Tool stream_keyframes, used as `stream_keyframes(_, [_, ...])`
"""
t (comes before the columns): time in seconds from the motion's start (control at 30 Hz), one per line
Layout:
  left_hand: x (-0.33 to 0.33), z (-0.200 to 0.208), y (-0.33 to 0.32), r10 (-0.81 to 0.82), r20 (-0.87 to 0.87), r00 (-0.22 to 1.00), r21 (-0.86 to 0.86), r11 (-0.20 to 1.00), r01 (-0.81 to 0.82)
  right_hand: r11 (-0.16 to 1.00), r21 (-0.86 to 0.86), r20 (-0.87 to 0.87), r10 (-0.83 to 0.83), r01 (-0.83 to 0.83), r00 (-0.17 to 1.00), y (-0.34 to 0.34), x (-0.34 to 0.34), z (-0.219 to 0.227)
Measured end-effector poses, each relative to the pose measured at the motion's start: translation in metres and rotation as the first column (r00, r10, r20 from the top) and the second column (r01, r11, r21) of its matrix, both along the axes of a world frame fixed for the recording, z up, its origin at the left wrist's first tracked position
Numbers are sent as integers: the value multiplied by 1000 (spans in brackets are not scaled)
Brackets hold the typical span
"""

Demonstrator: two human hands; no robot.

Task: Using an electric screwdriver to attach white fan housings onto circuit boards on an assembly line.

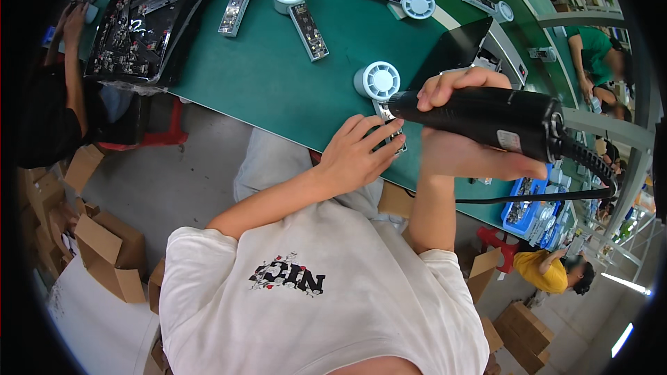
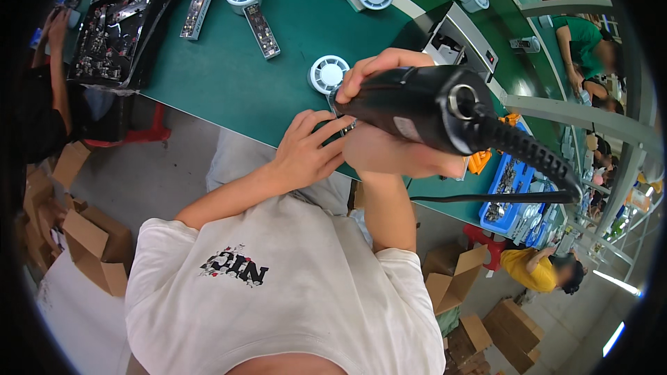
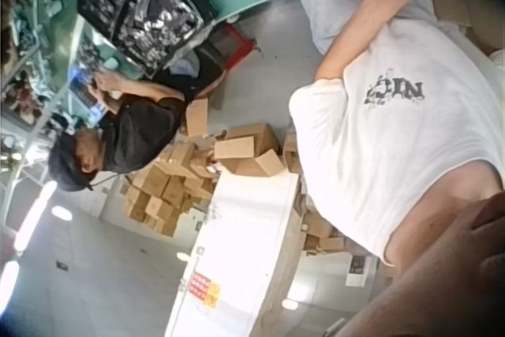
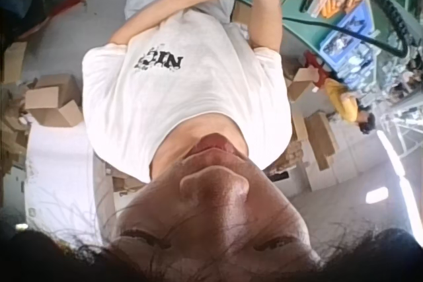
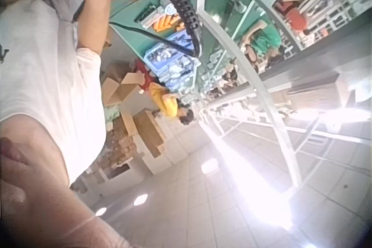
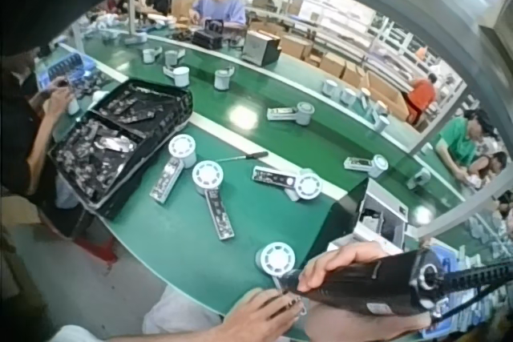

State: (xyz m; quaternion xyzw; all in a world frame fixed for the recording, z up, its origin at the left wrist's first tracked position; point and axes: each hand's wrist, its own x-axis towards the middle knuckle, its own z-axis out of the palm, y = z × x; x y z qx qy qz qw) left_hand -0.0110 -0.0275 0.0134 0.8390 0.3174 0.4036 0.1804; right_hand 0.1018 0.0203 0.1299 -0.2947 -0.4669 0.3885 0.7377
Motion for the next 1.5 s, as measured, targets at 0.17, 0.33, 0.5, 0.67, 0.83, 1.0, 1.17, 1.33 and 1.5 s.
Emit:
stream_keyframes(0.17, [8,-2,-2,198,301,933,-289,951,-109,976,-172,220,-94,134,971,-10,-2,15])
stream_keyframes(0.33, [23,22,24,336,26,942,-468,836,-286,991,137,-262,25,11,965,-16,46,55])
stream_keyframes(0.5, [10,47,30,353,-77,932,-557,761,-334,877,345,-141,-303,333,943,-50,148,90])
stream_keyframes(0.67, [24,121,130,217,-182,959,-120,963,-241,735,296,-307,-532,611,789,-77,221,92])
stream_keyframes(0.83, [155,113,323,-47,-370,928,99,991,90,800,274,-275,-467,534,841,-77,232,99])
stream_keyframes(1.0, [288,47,440,48,-569,821,98,995,10,800,230,-182,-524,554,832,-79,236,106])
stream_keyframes(1.17, [323,45,429,56,-373,926,393,914,103,723,222,-173,-630,654,757,-81,236,108])
stream_keyframes(1.33, [333,55,375,-223,-699,680,-20,956,294,758,247,-166,-581,604,797,-95,231,111])
stream_keyframes(1.5, [303,70,350,-126,-668,734,39,978,204,816,266,-98,-507,514,856,-109,215,110])
